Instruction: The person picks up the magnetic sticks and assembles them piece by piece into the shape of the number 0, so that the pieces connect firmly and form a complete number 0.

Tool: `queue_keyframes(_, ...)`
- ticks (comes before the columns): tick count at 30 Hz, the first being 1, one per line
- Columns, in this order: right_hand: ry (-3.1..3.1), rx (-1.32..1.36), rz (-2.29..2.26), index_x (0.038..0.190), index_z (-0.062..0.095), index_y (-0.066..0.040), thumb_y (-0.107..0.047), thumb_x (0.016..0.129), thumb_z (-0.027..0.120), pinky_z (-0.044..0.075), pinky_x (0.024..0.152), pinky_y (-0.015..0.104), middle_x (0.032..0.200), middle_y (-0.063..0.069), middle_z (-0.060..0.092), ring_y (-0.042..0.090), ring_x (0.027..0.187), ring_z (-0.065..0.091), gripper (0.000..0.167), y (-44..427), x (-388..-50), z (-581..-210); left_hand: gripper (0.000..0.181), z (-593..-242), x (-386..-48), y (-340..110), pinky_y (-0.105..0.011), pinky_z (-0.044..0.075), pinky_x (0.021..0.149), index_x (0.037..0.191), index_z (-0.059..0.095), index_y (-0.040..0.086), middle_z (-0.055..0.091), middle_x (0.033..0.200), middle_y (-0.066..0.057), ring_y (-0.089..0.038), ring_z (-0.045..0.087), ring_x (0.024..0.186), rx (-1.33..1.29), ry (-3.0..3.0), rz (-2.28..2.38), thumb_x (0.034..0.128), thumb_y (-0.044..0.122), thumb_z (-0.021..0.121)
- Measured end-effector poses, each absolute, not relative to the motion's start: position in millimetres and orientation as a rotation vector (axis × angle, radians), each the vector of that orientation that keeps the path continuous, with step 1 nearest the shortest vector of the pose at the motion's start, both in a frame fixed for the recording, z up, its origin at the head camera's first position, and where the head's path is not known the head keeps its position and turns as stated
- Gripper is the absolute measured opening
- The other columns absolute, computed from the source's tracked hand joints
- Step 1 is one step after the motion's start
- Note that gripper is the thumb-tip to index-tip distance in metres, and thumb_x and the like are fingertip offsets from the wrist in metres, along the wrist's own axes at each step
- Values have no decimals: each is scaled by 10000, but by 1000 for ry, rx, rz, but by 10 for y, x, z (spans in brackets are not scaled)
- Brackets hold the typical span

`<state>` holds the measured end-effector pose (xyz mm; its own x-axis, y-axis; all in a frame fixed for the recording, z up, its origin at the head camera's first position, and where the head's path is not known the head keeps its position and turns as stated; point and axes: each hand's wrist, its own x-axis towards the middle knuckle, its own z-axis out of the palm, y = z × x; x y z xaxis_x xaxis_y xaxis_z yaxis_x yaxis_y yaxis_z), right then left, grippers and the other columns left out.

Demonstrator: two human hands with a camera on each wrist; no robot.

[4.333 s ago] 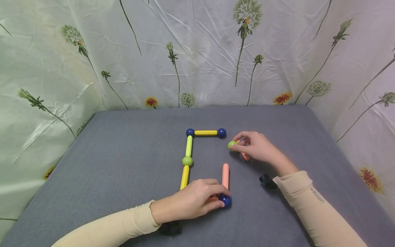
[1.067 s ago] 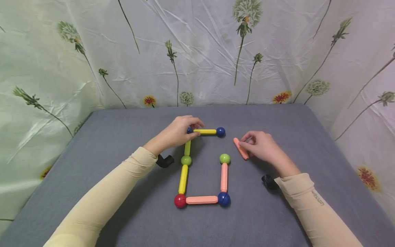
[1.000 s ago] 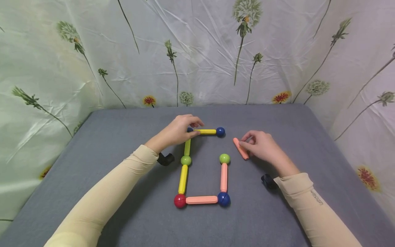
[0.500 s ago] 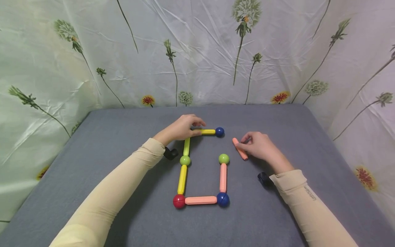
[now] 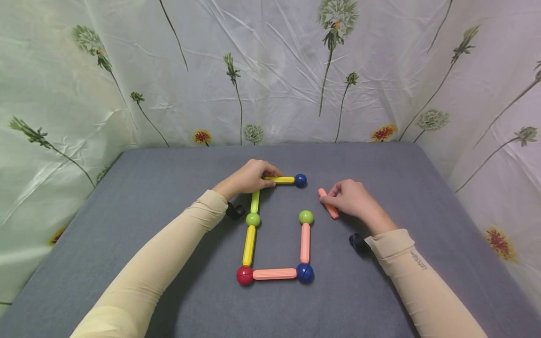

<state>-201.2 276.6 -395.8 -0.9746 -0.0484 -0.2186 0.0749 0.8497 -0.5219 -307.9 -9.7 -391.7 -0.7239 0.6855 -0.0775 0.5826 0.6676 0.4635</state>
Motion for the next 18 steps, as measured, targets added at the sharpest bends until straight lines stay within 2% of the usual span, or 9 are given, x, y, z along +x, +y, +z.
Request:
queue_keyframes(7,2779,42,-812,1047,753,17,-377,1019,678,417,610,293,740,7,647,143,680,554,402,2770,-2040,-3951,292,-3920,-3066,-123,-402,572,1042,1327,746,146,756,1292,-105,-253,696,1231,1019,2630,659,1036,122,723)
queue_keyframes(18,2764,53,-1010,1132,755,7,-420,1042,657,446,663,302,783,-1,702,156,738,610,447,2743,-2088,-3934,274,-3937,-3075,-128,-395,583,1015,1309,761,151,765,1285,-100,-247,705,1221,1008,2631,671,1042,116,709)
